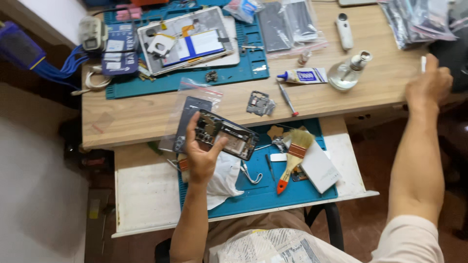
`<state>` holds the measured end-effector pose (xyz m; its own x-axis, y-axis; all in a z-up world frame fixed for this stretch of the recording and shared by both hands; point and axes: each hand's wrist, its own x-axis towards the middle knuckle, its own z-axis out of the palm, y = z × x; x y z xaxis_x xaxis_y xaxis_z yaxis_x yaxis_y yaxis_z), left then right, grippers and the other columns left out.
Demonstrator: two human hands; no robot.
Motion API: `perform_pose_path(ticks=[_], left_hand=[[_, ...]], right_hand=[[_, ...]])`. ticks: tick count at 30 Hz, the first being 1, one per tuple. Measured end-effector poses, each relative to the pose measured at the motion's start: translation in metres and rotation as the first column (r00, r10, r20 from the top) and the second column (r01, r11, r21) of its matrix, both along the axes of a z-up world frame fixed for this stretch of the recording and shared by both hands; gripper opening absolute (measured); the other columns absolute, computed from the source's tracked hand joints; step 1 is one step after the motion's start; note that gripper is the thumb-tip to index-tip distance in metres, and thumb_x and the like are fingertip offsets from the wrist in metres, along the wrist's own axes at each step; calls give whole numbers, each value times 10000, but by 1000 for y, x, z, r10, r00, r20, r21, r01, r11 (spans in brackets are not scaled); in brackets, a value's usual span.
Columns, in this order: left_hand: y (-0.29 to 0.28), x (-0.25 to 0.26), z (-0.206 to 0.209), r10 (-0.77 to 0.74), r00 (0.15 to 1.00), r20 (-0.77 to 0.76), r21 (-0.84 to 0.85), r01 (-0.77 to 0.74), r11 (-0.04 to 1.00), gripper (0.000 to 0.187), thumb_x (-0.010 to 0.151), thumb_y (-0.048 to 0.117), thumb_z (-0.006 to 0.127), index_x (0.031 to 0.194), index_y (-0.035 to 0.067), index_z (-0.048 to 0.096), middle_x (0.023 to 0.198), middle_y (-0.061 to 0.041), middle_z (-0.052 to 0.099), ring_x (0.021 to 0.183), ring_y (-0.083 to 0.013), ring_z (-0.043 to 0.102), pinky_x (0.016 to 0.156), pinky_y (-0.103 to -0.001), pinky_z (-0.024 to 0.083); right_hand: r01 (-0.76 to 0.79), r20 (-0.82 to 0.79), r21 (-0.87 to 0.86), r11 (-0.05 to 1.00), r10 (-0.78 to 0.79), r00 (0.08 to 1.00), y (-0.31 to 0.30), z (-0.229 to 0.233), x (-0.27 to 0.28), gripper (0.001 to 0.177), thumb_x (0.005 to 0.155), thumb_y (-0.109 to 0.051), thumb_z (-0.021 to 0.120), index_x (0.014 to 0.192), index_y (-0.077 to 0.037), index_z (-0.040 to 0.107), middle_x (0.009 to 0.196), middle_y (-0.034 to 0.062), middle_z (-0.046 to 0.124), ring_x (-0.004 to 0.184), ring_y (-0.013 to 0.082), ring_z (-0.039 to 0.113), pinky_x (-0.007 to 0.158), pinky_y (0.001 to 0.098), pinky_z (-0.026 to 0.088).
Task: The person disassembles a smartphone on a cluttered workbench, removing the back cover and internal components. They use a screwdriver to unscrew parts and a metal spudger to pry open the device and disconnect internal connectors.
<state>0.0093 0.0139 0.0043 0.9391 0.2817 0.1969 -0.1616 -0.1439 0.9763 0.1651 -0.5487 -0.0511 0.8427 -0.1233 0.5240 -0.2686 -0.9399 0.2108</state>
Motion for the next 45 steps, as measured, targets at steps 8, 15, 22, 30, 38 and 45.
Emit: perform_pose_path(ticks=[8,15,22,30,38,45], left_hand=[[-6,-3,-4,-151,983,-103,-62,146,987,734,695,140,735,1325,116,358,1401,-158,388,1330,-295,337,1108,-385,272],[-7,-3,-16,-209,978,-25,-363,186,913,826,628,-80,758,1350,46,378,1241,-205,503,1121,-225,494,943,-374,453],[-14,-5,-15,-222,975,-29,-354,198,914,805,647,-64,750,1350,42,374,1210,-232,520,1093,-244,524,886,-383,498],[-14,-4,-14,-220,974,-50,-352,189,917,807,653,-41,748,1355,46,360,1238,-243,490,1104,-249,503,888,-384,496],[-14,-3,-10,-223,973,-67,-343,187,921,806,654,-51,744,1355,46,358,1240,-248,486,1090,-264,521,887,-381,497],[-11,-4,-10,-215,975,-51,-379,181,907,815,663,-44,741,1365,40,335,1244,-238,481,1099,-239,503,893,-369,493]], right_hand=[[-417,482,860,-293,203,852,209,103,-136,336,845,-56,392,1140,-75,551,897,74,522,780,145,548,702,212,511],[-518,699,715,-470,453,553,347,86,-157,283,659,89,582,926,179,560,614,251,569,572,331,605,548,374,490],[-769,709,604,-208,582,399,391,65,-142,189,730,50,636,909,103,665,669,189,665,557,261,646,516,311,519],[-940,721,341,14,638,271,395,62,-138,101,747,-26,657,814,34,704,714,160,679,546,265,627,493,335,490],[-947,720,322,21,644,259,397,55,-137,95,737,-42,673,790,31,702,704,160,685,535,274,639,488,336,497],[-942,748,336,-1,608,266,395,54,-140,93,748,-22,660,801,47,691,707,174,684,567,302,655,502,357,503]])
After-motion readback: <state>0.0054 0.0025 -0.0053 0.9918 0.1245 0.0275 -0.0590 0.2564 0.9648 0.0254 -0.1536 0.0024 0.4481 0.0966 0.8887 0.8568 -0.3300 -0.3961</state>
